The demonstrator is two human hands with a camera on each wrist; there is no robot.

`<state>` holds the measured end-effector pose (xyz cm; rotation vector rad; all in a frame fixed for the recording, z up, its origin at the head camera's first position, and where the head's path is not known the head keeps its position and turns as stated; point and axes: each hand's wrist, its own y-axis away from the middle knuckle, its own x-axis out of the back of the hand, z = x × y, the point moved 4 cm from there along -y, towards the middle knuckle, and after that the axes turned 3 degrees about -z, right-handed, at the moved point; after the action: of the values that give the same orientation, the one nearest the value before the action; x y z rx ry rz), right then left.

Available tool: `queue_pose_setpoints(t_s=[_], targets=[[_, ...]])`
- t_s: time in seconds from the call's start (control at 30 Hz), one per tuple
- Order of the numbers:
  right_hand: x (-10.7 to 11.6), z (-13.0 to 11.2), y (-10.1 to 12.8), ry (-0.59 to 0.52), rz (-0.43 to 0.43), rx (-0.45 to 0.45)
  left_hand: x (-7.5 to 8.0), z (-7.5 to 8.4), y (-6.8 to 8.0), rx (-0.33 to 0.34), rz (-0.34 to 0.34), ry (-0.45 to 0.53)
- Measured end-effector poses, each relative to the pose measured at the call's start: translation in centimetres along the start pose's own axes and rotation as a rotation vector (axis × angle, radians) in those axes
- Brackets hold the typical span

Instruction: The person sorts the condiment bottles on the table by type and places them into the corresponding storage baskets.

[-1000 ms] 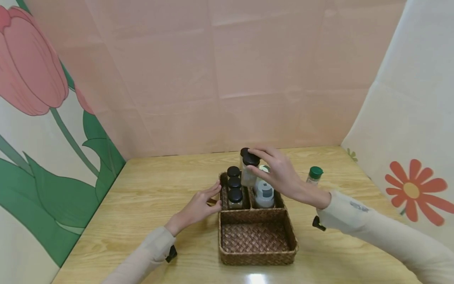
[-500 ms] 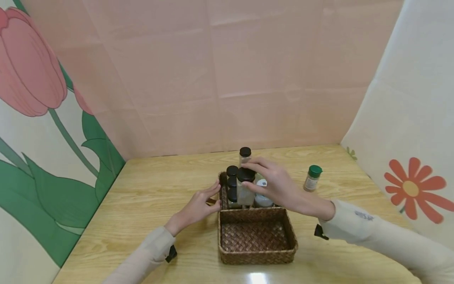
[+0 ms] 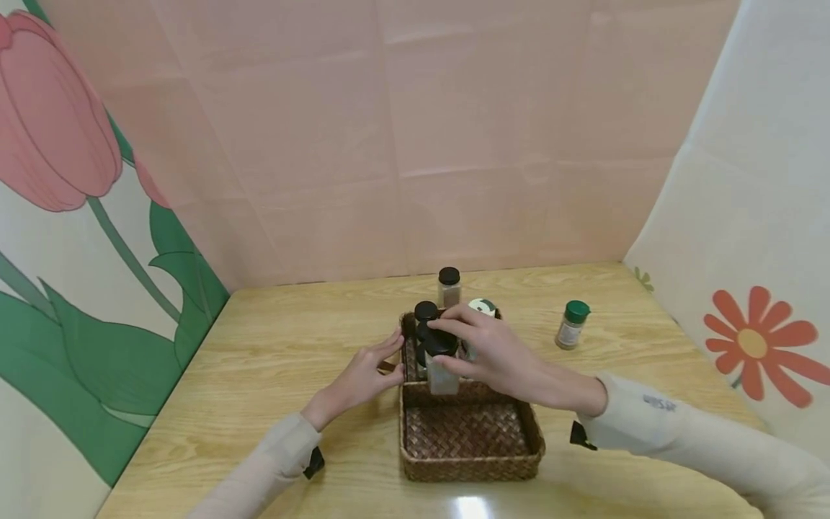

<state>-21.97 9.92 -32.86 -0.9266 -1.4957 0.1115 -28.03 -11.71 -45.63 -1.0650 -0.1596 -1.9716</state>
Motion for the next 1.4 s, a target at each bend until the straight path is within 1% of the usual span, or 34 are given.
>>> queue_pose_setpoints(t_s=[0.17,0.33,0.47,0.6,0.73,0.83,1.03,1.23,1.4], targets=[[-0.2,-0.8,0.0,-0.023,-0.071,-0.01,0.1,0.0,0.1,-0.007,-0.003,-0.023],[-0.8,-1.5,-0.2,-0.082,-0.149,-0.01,0.1,-0.1,0.2,-0.012,-0.018,-0.019],[-1.7,-1.7,-0.5,-0.093,-0.222,-0.016,0.0,-0.2,0.2,-0.023,-0.027,0.006],[-2.6,-1.7,-0.7,-0.109,-0.311,-0.039,-0.1,-0.3,0.2,-0.011,-0.038,0.02],[-3.3,-1.8,-0.9,-0.14,-0.365,-0.043,-0.1,-0.4,0.2,0.016,-0.048,0.045],[-3.8,-1.8,-1.0,-0.161,-0.4,-0.053,-0.1,-0.3,0.2,0.016,-0.051,0.059],[-4.8,-1.6,-1.2,-0.131,-0.484,-0.089,0.3,0.1,0.2,-0.016,-0.035,0.04],[-6.0,-1.4,-1.1,-0.134,-0.567,-0.125,0.2,-0.1,0.1,-0.009,-0.032,0.03],[-6.7,-1.3,-0.9,-0.108,-0.607,-0.135,-0.1,-0.4,0.0,0.004,-0.032,0.048]])
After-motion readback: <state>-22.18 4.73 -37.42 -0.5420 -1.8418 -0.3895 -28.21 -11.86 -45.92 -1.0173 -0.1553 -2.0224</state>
